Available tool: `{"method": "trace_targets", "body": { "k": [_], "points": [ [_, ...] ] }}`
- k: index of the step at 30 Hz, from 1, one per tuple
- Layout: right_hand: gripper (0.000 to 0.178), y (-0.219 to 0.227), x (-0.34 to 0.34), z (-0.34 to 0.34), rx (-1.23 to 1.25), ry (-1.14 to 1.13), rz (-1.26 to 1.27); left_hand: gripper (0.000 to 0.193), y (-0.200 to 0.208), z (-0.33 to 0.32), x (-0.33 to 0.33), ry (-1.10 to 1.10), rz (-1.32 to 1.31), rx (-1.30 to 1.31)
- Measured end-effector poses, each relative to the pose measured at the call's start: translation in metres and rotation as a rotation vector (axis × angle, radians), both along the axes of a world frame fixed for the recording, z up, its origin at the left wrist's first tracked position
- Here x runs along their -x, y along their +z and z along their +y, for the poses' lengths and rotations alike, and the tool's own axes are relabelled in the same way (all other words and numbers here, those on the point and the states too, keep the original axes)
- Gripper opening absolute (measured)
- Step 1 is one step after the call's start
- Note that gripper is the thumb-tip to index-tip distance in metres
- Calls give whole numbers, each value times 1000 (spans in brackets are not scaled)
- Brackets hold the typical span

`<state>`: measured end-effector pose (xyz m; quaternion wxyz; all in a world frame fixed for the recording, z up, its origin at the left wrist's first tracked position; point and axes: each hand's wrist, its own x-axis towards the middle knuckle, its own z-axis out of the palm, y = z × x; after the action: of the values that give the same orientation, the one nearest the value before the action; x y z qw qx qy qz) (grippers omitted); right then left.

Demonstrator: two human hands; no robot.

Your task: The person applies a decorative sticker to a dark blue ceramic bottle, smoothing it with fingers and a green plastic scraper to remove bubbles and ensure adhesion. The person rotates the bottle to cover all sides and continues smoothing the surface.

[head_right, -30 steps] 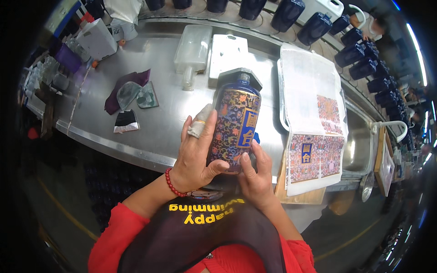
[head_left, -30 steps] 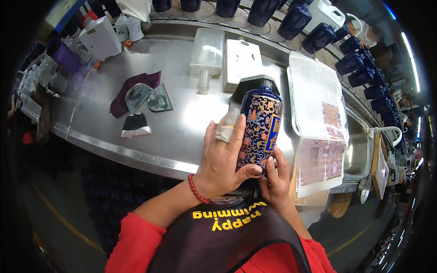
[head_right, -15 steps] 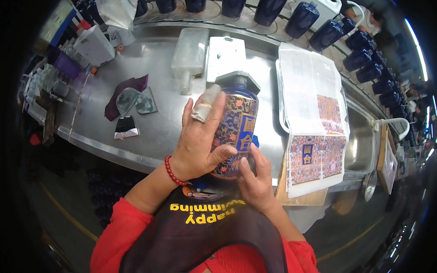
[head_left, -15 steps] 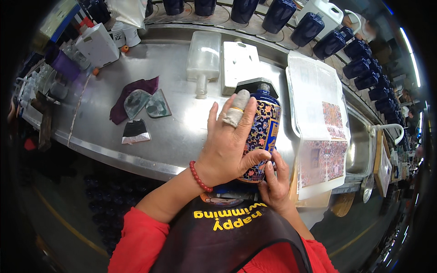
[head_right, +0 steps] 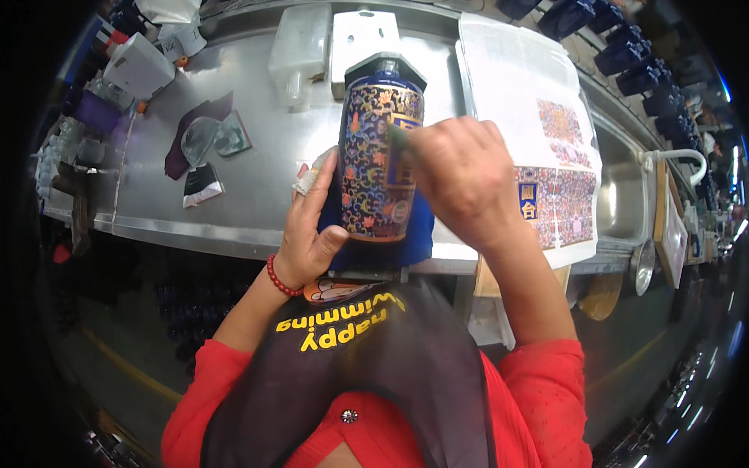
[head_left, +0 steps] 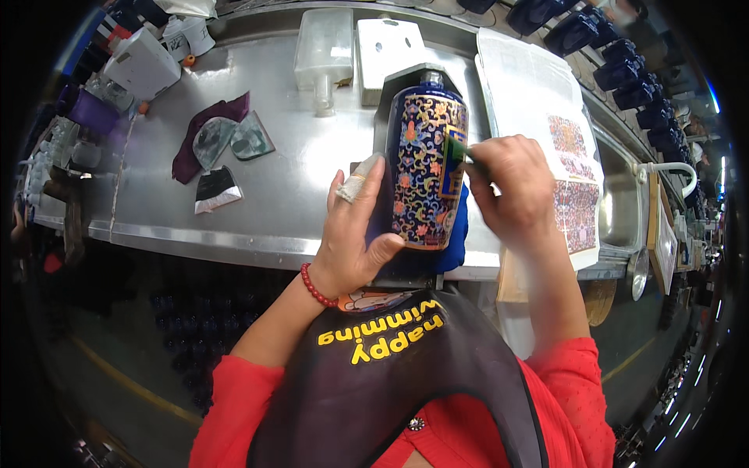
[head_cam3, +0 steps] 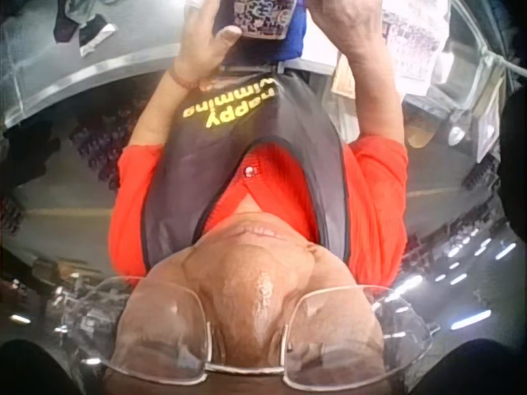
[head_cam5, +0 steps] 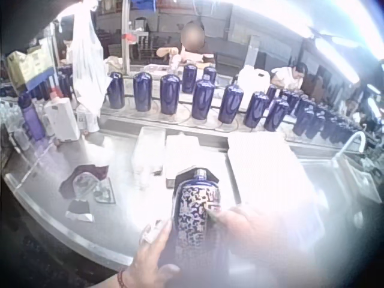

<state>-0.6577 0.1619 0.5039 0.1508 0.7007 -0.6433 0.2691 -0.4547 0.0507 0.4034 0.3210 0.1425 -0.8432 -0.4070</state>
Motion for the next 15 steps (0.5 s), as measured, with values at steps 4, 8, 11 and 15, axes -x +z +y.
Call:
{"method": "trace_targets", "body": {
  "k": [4,8,11,15],
  "points": [
    [23,6,-35,13,-121,461,63,92,-6,-2,-9,-21,-22,-117],
    [33,-4,-27,21,8,179,-275,90,-9,-1,-11,-16,1,-64],
    [33,-11,-25,27,-24,202,16,91,-12,1,-14,-17,-10,19],
    [28,-22,-26,46,-80,476,-420,92,-12,4,-17,-28,8,39]
  ]
}}
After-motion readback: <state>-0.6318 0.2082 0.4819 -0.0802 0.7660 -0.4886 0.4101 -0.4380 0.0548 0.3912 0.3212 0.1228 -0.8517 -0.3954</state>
